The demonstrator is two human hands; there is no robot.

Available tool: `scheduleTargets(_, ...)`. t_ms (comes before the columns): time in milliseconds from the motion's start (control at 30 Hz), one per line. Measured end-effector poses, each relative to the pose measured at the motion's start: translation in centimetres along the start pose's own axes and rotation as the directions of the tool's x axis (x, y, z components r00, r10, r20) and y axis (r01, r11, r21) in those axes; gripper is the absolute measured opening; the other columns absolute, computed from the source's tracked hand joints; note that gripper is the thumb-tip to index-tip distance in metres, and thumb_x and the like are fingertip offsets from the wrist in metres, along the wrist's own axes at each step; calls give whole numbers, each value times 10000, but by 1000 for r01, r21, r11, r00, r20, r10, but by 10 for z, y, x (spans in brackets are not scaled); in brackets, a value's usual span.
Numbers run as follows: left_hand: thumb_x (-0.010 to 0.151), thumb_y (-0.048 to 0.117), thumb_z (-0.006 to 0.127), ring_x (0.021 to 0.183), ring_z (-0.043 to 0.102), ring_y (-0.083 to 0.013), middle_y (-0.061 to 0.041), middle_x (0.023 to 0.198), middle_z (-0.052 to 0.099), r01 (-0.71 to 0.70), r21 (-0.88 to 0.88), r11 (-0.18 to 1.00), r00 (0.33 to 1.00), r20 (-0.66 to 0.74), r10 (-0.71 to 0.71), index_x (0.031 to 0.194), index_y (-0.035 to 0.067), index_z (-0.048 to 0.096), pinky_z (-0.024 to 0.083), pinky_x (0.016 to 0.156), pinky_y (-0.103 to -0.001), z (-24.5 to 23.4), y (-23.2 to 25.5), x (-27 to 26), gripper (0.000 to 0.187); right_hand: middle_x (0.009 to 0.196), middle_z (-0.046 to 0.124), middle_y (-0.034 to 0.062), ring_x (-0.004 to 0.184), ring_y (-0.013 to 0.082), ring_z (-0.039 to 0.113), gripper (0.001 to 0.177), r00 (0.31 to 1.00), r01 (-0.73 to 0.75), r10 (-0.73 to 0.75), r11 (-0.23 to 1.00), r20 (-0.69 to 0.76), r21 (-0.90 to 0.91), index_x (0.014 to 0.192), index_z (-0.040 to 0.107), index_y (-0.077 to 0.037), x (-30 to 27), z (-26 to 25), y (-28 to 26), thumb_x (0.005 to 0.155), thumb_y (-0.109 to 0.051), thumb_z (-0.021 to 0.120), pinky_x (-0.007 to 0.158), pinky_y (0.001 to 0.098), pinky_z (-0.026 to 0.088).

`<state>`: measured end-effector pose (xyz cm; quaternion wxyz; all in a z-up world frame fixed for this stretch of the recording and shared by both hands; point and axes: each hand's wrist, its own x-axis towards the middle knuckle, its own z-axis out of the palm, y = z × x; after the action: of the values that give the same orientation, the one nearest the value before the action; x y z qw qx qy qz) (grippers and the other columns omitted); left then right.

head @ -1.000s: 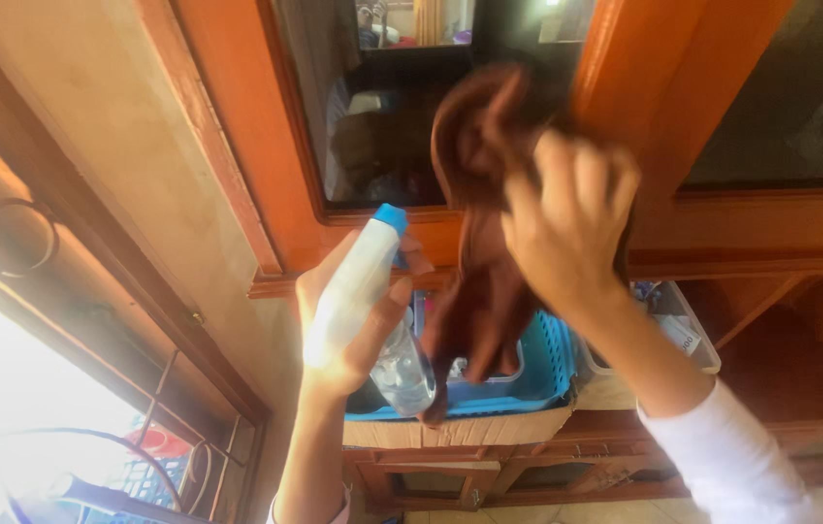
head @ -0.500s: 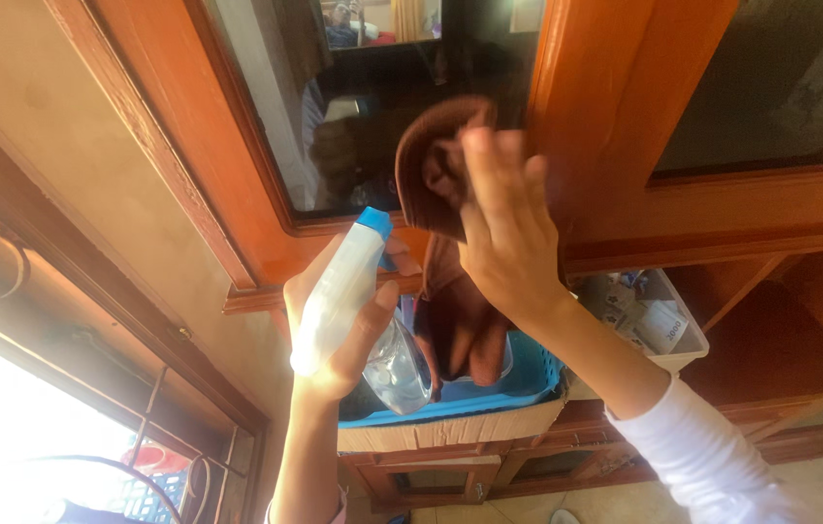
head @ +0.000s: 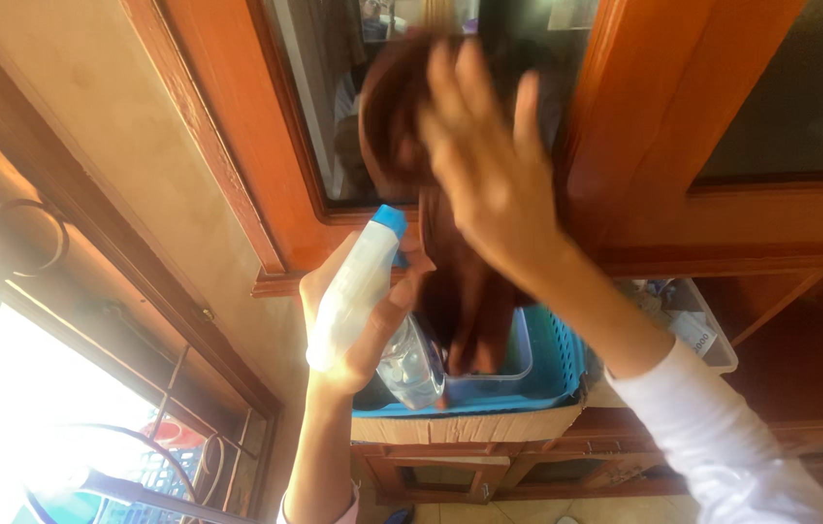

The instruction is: The person cleans the glass doors, wooden frame, handles, and inner shelves of a cabinet with a cloth and a spray bottle.

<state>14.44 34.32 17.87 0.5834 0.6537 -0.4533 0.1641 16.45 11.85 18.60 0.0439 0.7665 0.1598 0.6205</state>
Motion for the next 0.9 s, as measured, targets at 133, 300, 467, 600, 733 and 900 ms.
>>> scheduleTargets(133,941,314,668,864,658,-137,-97,1048,736,-41,32,999,999,13,41,1281,-54,648,531,825,-273,-7,0,-2,500,1587,553,161,1508,322,486,209,997,-20,37,971,68,-239,1310,538,-44,-38,-18,-14,1120,-47,625,1145,745,-52)
scheduleTargets(300,917,318,663,850,645,-141,-102,1041,748,5,-20,1000,1000,-5,-5,1272,-46,651,532,776,-269,-13,1,-4,509,1560,627,181,1474,469,373,508,989,-143,148,926,-12,-349,1530,568,-23,4,-19,52,1044,121,547,951,852,-40)
scheduleTargets(467,907,302,663,880,726,-148,-98,1054,732,27,3,1000,999,17,-27,1263,-57,631,572,768,-278,-12,6,-3,507,1616,357,230,1468,592,-152,547,938,-344,258,787,-233,-512,1509,441,-24,24,1,45,991,147,431,1124,729,-92)
scheduleTargets(600,922,253,670,863,653,-167,-109,1024,735,-10,11,1000,999,34,10,1257,-55,674,527,790,-293,-10,0,4,455,1611,421,266,1561,490,-42,459,901,-433,349,743,-257,-511,1406,574,-35,-17,5,-15,982,125,504,1168,724,-140)
scheduleTargets(733,917,221,664,927,652,-161,-118,1112,713,-6,-214,977,1000,9,8,1279,-60,638,530,836,-292,-1,-10,8,459,1572,550,69,1625,331,201,544,904,-354,426,728,-17,-587,1425,678,-51,-57,-20,-61,905,41,547,1208,691,-142)
scheduleTargets(900,858,206,684,701,520,-98,-107,1021,721,144,-275,951,988,-16,-154,1240,-59,657,416,629,-251,-1,-6,8,466,1580,549,150,1536,320,224,442,940,-341,277,733,-199,-589,1427,614,-62,-16,-5,4,1034,100,493,1249,612,-69)
